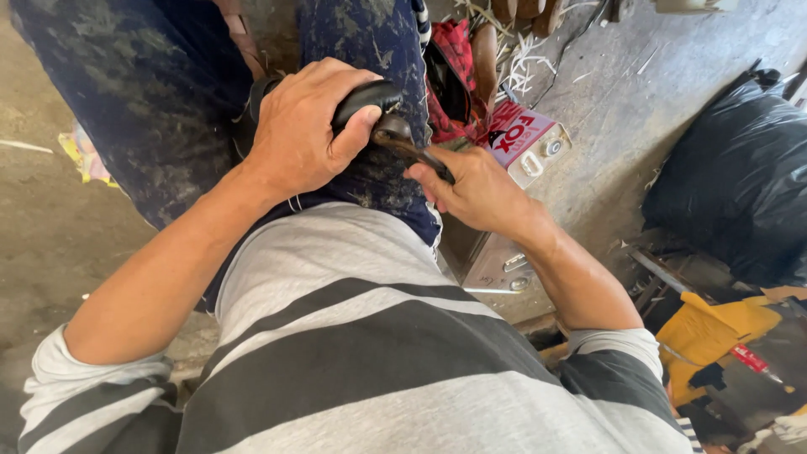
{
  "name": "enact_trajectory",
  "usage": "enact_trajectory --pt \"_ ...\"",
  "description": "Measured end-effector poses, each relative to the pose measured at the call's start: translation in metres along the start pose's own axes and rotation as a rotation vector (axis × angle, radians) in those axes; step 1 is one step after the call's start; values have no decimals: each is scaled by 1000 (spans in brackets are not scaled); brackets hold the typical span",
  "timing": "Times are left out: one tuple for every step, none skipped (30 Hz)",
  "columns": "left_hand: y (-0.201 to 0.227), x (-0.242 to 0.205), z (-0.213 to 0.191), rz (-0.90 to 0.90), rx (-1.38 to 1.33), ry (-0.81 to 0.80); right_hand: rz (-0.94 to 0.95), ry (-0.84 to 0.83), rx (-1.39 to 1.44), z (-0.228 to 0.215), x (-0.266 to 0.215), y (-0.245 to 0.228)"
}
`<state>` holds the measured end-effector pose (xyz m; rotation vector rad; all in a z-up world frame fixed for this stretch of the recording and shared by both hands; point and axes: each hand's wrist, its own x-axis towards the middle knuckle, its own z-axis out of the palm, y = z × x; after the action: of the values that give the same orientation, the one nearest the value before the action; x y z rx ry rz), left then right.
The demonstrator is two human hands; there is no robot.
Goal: Shaping and lasting a leather shoe upper onto a wooden last using pliers and a hammer.
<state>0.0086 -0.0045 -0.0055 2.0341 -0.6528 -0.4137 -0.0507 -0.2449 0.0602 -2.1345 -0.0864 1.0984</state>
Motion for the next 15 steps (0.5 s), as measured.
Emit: enact_trajectory --pt "-1 -3 2 41 23 -23 29 2 65 8 -5 -4" --pt "3 -9 4 31 21 -34 33 -5 77 15 -8 -2" --pt "4 -9 5 65 41 -1 73 -40 131 17 -7 0" --pt "6 -9 7 100 60 32 112 -75 184 20 -7 2" --pt "6 -7 4 100 56 30 117 -75 185 23 -6 4" --pt "6 -6 1 39 -17 -67 95 -32 177 27 -5 6" --pt "4 -4 -4 -22 -81 -155 61 11 163 29 0 7" --pt "6 -2 -5 -22 -77 -148 54 10 158 35 5 9" --pt "9 1 -4 -98 -76 -148 7 51 187 40 6 12" --pt "13 5 -3 -174 -75 -148 -40 91 216 45 8 16" --pt "14 6 -3 -152 -73 -137 -44 109 200 51 7 19" --pt "14 8 -2 -159 -38 -129 -65 93 51 56 7 22" --pt "16 6 1 -172 -13 -129 -72 69 -92 65 3 25" --pt "17 4 2 -156 -21 -125 -63 80 -103 72 -5 25" --pt "18 5 2 -164 -13 -129 -112 76 -252 78 -10 23"
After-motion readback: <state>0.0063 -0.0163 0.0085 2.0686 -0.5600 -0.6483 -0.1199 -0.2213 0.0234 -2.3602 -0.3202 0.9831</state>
